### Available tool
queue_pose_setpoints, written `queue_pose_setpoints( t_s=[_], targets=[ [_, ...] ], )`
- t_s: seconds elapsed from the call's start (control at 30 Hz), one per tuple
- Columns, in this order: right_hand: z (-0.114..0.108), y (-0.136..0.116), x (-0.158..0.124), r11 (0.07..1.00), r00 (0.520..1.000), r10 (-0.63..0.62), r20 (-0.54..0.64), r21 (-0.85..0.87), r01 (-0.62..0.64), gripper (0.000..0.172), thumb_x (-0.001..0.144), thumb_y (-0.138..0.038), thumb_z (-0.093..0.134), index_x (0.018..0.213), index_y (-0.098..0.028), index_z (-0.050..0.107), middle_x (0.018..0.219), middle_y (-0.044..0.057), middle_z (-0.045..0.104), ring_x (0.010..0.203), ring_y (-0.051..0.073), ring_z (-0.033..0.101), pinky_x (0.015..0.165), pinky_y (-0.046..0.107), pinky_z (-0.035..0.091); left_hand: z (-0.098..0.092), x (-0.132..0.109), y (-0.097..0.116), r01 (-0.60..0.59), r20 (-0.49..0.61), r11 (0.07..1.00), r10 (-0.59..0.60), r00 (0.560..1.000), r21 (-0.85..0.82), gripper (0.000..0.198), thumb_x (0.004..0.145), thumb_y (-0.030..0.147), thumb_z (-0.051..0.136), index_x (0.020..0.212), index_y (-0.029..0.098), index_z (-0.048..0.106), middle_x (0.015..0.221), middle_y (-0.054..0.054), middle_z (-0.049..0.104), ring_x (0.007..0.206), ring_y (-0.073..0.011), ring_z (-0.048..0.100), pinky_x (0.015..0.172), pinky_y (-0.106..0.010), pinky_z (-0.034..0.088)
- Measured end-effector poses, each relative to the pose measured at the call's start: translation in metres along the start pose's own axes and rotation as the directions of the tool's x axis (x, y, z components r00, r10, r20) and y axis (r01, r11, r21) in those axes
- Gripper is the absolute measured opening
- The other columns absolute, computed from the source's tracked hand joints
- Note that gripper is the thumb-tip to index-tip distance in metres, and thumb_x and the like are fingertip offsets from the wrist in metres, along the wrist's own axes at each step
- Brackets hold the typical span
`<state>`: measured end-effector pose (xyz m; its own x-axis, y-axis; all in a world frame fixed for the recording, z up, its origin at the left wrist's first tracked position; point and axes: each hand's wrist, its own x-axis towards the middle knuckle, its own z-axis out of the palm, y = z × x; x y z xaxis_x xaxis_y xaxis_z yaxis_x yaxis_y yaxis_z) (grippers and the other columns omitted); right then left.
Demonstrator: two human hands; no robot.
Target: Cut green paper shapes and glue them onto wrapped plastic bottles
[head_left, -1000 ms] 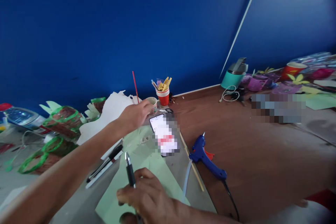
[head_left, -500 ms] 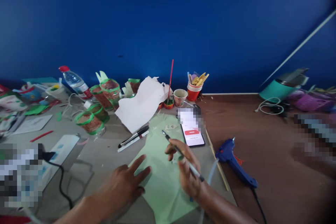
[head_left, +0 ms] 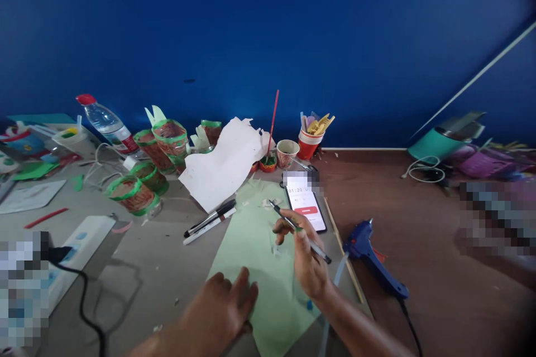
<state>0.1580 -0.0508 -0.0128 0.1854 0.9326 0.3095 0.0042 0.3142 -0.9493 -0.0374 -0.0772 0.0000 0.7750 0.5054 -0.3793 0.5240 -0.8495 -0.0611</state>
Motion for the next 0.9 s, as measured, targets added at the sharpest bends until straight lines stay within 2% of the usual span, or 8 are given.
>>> queue_pose_setpoints(
  t_s=[0.07,0.23,0.33,0.43,0.53,0.63,0.73,0.9],
  targets=[
    [0.001,0.003,-0.001,0.999,0.999,0.034,0.002,-0.033,-0.034,0.042,0.095,-0.053,0.036,0.114,-0.024,0.060,0.088,0.004,0.063,0.071,0.016,0.058,0.068,0.032,0.048,0.001,0.006,0.009,-0.014,-0.008,1.000,0.014,1.000,-0.006,0.059,0.084,0.045,0.060,0.131,0.013,0.047,0.127,-0.025,0.054,0.080,-0.0289,0.069,0.069,-0.044,0.056],
    [0.005,0.009,-0.002,0.986,0.984,0.152,0.090,-0.083,-0.145,0.045,0.096,-0.052,0.033,0.111,-0.021,0.062,0.091,0.007,0.066,0.075,0.018,0.062,0.072,0.033,0.050,0.004,0.025,0.029,-0.101,-0.080,0.994,0.097,0.992,-0.039,0.036,0.090,0.021,0.048,0.126,0.012,0.049,0.118,-0.019,0.061,0.068,-0.0235,0.068,0.061,-0.040,0.056],
    [0.009,0.008,-0.001,0.975,0.962,0.206,0.178,-0.126,-0.186,0.043,0.095,-0.050,0.037,0.106,-0.019,0.064,0.086,0.007,0.067,0.076,0.019,0.064,0.070,0.031,0.052,0.005,0.033,0.034,-0.122,-0.135,0.990,0.111,0.985,-0.073,0.035,0.091,0.022,0.046,0.124,0.011,0.050,0.122,-0.021,0.058,0.067,-0.0228,0.067,0.060,-0.039,0.056],
    [0.012,0.005,-0.002,0.964,0.945,0.231,0.232,-0.185,-0.190,0.030,0.092,-0.041,0.048,0.101,-0.018,0.066,0.087,0.007,0.068,0.078,0.020,0.064,0.070,0.030,0.052,0.006,0.034,0.032,-0.130,-0.170,0.986,0.111,0.979,-0.103,0.036,0.090,0.026,0.049,0.123,0.013,0.051,0.126,-0.022,0.056,0.066,-0.0221,0.067,0.057,-0.038,0.054],
    [0.014,0.006,-0.003,0.956,0.943,0.252,0.219,-0.207,-0.207,0.022,0.088,-0.033,0.054,0.098,-0.018,0.066,0.085,0.007,0.067,0.075,0.019,0.063,0.066,0.029,0.052,0.007,0.031,0.026,-0.146,-0.186,0.984,0.124,0.975,-0.106,0.041,0.089,0.031,0.054,0.125,0.013,0.051,0.129,-0.024,0.055,0.068,-0.0229,0.067,0.058,-0.038,0.054],
    [0.013,0.009,-0.005,0.957,0.951,0.260,0.167,-0.173,-0.232,0.021,0.088,-0.033,0.052,0.096,-0.018,0.066,0.080,0.006,0.067,0.070,0.018,0.063,0.063,0.028,0.052,0.010,0.032,0.020,-0.131,-0.218,0.986,0.106,0.970,-0.105,0.053,0.087,0.038,0.057,0.132,0.012,0.046,0.134,-0.026,0.050,0.073,-0.0243,0.068,0.060,-0.037,0.054],
    [0.013,0.013,-0.007,0.959,0.962,0.253,0.104,-0.161,-0.234,0.022,0.090,-0.033,0.051,0.097,-0.019,0.065,0.078,0.005,0.067,0.070,0.017,0.064,0.063,0.028,0.053,0.011,0.034,0.018,-0.068,-0.177,0.991,0.047,0.983,-0.114,0.066,0.081,0.044,0.064,0.134,0.010,0.045,0.138,-0.030,0.044,0.073,-0.0253,0.068,0.060,-0.038,0.054],
    [0.013,0.016,-0.008,0.953,0.979,0.184,0.088,-0.262,-0.155,0.021,0.090,-0.029,0.049,0.097,-0.018,0.066,0.079,0.005,0.068,0.068,0.017,0.064,0.062,0.027,0.053,0.005,0.034,0.018,-0.076,-0.142,0.993,0.063,0.988,-0.088,0.060,0.087,0.044,0.055,0.133,0.006,0.047,0.133,-0.030,0.050,0.077,-0.0267,0.069,0.063,-0.038,0.052]
  ],
)
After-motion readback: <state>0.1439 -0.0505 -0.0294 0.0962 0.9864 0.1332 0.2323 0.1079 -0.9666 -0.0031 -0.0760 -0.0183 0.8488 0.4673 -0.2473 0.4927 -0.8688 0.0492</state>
